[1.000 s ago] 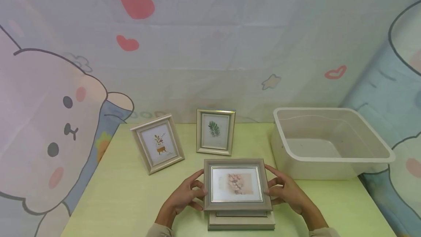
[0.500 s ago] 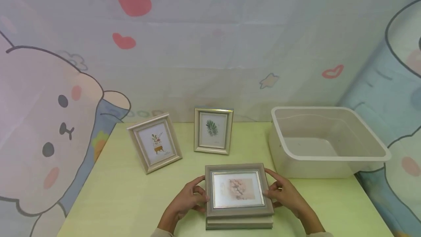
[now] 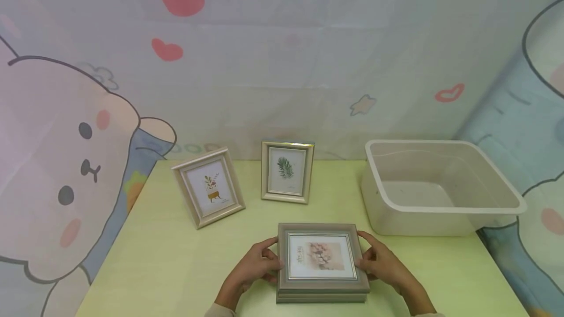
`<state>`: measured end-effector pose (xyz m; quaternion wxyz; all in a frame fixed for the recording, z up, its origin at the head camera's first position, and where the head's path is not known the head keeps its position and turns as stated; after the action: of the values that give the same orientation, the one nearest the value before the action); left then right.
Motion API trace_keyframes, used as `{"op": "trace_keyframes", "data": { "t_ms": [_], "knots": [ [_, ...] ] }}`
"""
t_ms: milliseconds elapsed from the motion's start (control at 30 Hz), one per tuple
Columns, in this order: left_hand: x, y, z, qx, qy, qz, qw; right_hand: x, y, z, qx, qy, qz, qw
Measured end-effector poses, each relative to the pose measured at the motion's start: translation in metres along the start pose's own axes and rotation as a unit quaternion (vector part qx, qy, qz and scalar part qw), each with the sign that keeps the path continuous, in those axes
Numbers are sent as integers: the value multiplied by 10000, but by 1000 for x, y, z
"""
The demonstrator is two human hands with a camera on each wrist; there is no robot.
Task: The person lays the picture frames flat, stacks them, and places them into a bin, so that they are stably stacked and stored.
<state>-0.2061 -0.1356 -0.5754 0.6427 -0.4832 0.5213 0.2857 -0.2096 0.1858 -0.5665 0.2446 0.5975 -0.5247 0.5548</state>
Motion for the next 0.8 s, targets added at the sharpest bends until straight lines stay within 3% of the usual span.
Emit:
{"op": "trace_keyframes", "data": {
  "t_ms": [467, 800],
  "knots": [
    [3, 4, -1, -327, 366, -61, 9988, 0, 0, 2, -109, 66, 120, 9998],
    [-1, 0, 2, -297, 319, -48, 9990, -1, -2, -1, -22, 151, 75, 9999]
  ]
}}
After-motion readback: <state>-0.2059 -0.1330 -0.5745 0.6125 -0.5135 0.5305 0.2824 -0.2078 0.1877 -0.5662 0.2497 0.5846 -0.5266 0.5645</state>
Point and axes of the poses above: each hand's wrist, its own y-axis towards the middle knuckle, its own z-axis out of the palm, x = y × z, the point moved 3 cm from there along y, towards the middle knuckle
